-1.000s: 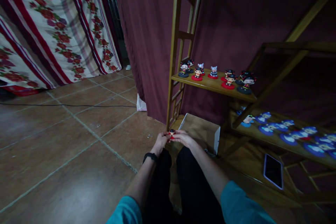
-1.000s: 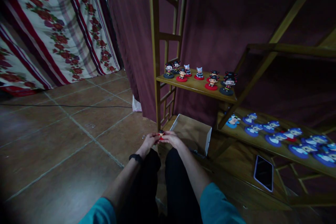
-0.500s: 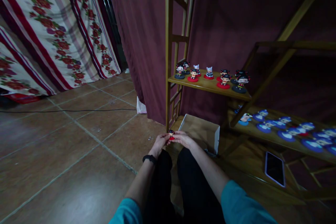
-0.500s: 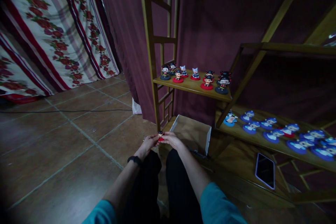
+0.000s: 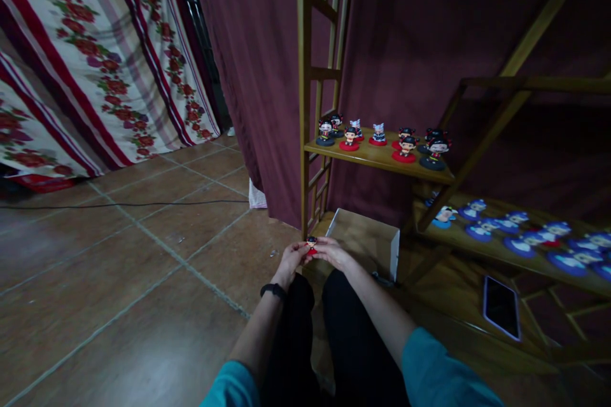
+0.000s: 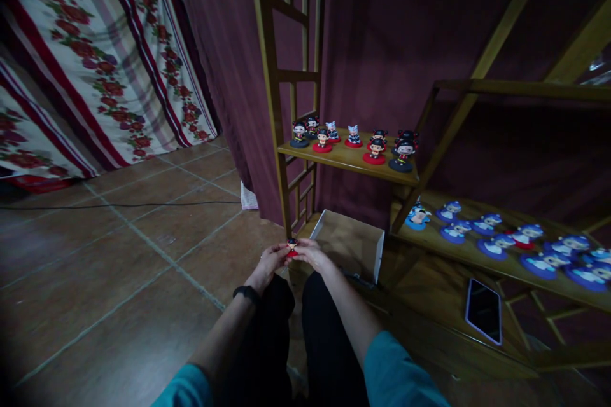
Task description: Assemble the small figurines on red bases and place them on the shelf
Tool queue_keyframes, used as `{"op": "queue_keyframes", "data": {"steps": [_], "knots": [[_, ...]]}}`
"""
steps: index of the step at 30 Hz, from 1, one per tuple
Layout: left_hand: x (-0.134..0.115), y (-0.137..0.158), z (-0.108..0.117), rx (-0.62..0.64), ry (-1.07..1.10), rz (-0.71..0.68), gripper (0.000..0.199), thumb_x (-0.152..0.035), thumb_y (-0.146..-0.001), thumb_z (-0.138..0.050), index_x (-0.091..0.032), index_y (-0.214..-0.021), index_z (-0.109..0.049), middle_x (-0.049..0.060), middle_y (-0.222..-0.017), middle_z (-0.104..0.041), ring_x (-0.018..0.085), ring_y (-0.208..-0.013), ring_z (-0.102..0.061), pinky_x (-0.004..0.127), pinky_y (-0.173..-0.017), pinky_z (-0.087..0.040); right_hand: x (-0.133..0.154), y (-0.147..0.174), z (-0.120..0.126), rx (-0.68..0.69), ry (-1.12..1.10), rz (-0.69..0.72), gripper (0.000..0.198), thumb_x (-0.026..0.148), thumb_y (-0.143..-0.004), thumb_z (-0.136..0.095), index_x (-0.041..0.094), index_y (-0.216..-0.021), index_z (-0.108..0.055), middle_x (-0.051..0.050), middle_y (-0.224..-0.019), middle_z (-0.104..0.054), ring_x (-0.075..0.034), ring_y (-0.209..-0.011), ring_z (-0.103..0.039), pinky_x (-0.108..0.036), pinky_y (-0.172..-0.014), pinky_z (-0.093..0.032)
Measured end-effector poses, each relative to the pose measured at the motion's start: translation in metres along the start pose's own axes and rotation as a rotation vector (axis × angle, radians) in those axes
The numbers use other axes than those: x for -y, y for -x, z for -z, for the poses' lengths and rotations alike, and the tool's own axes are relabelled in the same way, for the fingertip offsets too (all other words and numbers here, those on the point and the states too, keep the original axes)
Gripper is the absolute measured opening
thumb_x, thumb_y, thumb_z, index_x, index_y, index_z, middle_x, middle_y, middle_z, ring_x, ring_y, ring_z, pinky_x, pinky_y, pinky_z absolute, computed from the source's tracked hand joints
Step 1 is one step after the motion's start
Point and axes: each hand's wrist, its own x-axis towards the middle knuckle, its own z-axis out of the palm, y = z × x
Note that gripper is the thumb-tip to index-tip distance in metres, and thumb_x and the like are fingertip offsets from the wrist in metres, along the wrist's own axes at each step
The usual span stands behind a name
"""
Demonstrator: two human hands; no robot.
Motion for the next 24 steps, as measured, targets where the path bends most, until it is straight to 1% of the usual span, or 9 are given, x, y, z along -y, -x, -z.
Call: {"op": "queue_keyframes", "data": {"steps": [5,8,10,16,20,24], "knots": [[-0.002,0.006,-0.004,-0.08,0.089,0.0,0.025,-0.023,-0.068,-0.068,-0.013,-0.084,-0.051,0.005,-0.069,-0.065,0.012,-0.058,-0.064,0.023,-0.057,-0.05,-0.007,-0.006,0.0,-0.073,-0.022,0.057,0.035,0.019,-0.052,-0.075,0.015,-0.084,-0.06,-0.004,-0.081,-0.067,-0.018,-0.073,-0.065,-0.035,-0.076,-0.051],[-0.004,0.009,-0.006,-0.122,0.169,0.023,0.028,-0.02,-0.066,-0.069,-0.015,-0.083,-0.047,0.005,-0.069,-0.065,0.015,-0.06,-0.065,0.027,-0.059,-0.052,-0.008,-0.007,0.001,-0.068,0.008,0.066,0.037,0.022,-0.049,-0.075,0.015,-0.083,-0.061,-0.004,-0.081,-0.067,-0.019,-0.075,-0.064,-0.035,-0.077,-0.049],[-0.004,0.01,-0.006,-0.127,0.192,0.025,0.028,-0.018,-0.067,-0.068,-0.016,-0.084,-0.046,0.005,-0.07,-0.065,0.016,-0.06,-0.065,0.029,-0.06,-0.053,-0.008,-0.008,0.001,-0.07,0.044,0.087,0.037,0.023,-0.049,-0.075,0.015,-0.083,-0.062,-0.004,-0.081,-0.067,-0.018,-0.075,-0.064,-0.034,-0.078,-0.047],[-0.001,0.007,-0.003,-0.069,0.258,-0.007,0.018,-0.016,-0.074,-0.059,-0.018,-0.081,-0.042,0.004,-0.071,-0.063,0.017,-0.061,-0.065,0.036,-0.064,-0.054,-0.003,-0.004,-0.007,-0.015,0.166,0.144,0.035,0.023,-0.05,-0.074,0.017,-0.083,-0.062,-0.002,-0.084,-0.067,-0.018,-0.08,-0.062,-0.034,-0.082,-0.044],[0.001,0.006,-0.001,-0.036,0.284,0.003,0.016,-0.016,-0.074,-0.057,-0.018,-0.079,-0.042,0.003,-0.069,-0.061,0.017,-0.06,-0.065,0.037,-0.065,-0.054,-0.002,-0.003,-0.012,-0.015,0.178,0.128,0.036,0.02,-0.049,-0.073,0.018,-0.083,-0.061,-0.001,-0.083,-0.066,-0.018,-0.084,-0.061,-0.036,-0.085,-0.043],[0.001,0.007,-0.001,-0.022,0.274,0.012,0.016,-0.016,-0.073,-0.058,-0.017,-0.078,-0.043,0.003,-0.071,-0.062,0.016,-0.059,-0.064,0.038,-0.065,-0.054,-0.004,-0.004,-0.014,-0.022,0.164,0.12,0.044,0.015,-0.046,-0.073,0.02,-0.088,-0.059,0.001,-0.083,-0.066,-0.019,-0.089,-0.06,-0.036,-0.086,-0.043]]}}
